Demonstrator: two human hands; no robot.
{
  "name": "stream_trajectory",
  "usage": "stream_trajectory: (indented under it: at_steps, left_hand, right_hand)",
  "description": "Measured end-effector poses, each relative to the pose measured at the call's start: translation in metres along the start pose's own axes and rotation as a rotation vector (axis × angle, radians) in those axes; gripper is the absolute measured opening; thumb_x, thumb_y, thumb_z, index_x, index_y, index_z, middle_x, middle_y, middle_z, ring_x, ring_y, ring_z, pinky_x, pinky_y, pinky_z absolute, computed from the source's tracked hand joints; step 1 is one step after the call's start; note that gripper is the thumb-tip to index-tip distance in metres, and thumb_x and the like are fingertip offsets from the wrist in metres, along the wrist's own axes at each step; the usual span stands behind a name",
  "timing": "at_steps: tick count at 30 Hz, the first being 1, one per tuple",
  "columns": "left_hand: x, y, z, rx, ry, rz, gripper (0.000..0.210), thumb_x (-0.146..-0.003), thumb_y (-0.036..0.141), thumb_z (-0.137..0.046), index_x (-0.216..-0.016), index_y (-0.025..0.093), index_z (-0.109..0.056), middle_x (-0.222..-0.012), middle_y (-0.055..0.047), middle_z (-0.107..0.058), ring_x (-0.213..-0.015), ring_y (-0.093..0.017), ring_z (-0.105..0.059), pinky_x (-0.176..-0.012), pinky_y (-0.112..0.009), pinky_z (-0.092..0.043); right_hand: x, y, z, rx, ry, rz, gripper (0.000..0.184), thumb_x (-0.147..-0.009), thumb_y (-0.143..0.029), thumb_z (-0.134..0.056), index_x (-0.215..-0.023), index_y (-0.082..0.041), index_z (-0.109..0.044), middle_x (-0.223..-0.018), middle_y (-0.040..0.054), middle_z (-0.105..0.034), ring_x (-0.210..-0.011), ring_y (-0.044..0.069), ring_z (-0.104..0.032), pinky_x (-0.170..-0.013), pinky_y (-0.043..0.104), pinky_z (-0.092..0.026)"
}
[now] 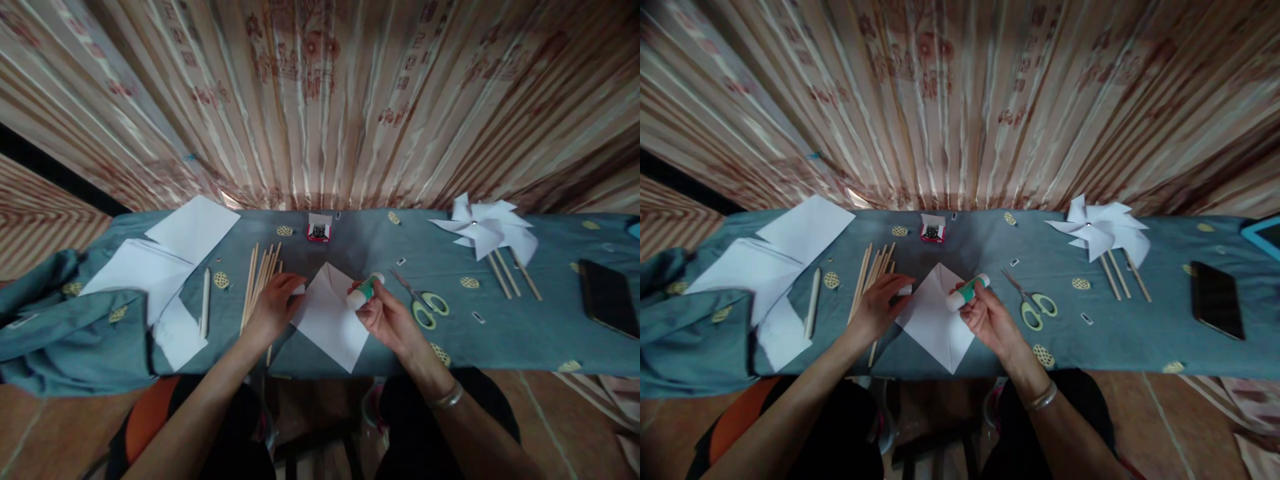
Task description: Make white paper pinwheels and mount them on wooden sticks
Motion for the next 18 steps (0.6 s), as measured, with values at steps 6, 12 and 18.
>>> stream_trajectory:
  at_steps: [6, 12, 18]
  left_hand:
    - [-0.009, -0.011, -0.013, -0.115, -0.033, -0.081, 0.035, -0.09, 0.016, -0.049, -0.121, 0.02, -0.063, -0.126, -0.01, -0.061, -0.116, -0.026, -0.057, -0.102, -0.05, -0.048]
    - [-0.01, -0.015, -0.013, -0.152, -0.024, -0.082, 0.04, -0.092, 0.02, -0.048, -0.131, 0.018, -0.056, -0.136, -0.012, -0.055, -0.126, -0.028, -0.051, -0.108, -0.053, -0.042]
    - [-0.012, -0.016, -0.009, -0.191, -0.031, -0.09, 0.041, -0.092, 0.024, -0.049, -0.132, 0.019, -0.055, -0.14, -0.012, -0.053, -0.129, -0.03, -0.049, -0.109, -0.054, -0.042]
  right_hand:
    - [0.002, 0.005, 0.003, 0.026, 0.059, -0.008, 0.034, -0.065, -0.05, -0.082, -0.084, -0.023, -0.074, -0.088, 0.0057, -0.075, -0.065, 0.015, -0.062, -0.054, 0.026, -0.05]
    - [0.011, 0.0, -0.006, 0.264, 0.004, 0.114, 0.029, -0.07, -0.039, -0.08, -0.094, -0.025, -0.074, -0.102, 0.0053, -0.074, -0.077, 0.017, -0.065, -0.063, 0.028, -0.049]
    - [0.041, -0.022, -0.023, 0.724, 0.032, 0.355, 0.026, -0.078, -0.032, -0.075, -0.104, -0.027, -0.072, -0.105, 0.0038, -0.073, -0.095, 0.021, -0.067, -0.085, 0.036, -0.052]
Point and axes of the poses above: each hand's wrist, its own x-axis away from the middle knuckle, its own z-axis out of the back of the hand, y = z × x, the point moved 4 cm from there along -x, towards the middle knuckle
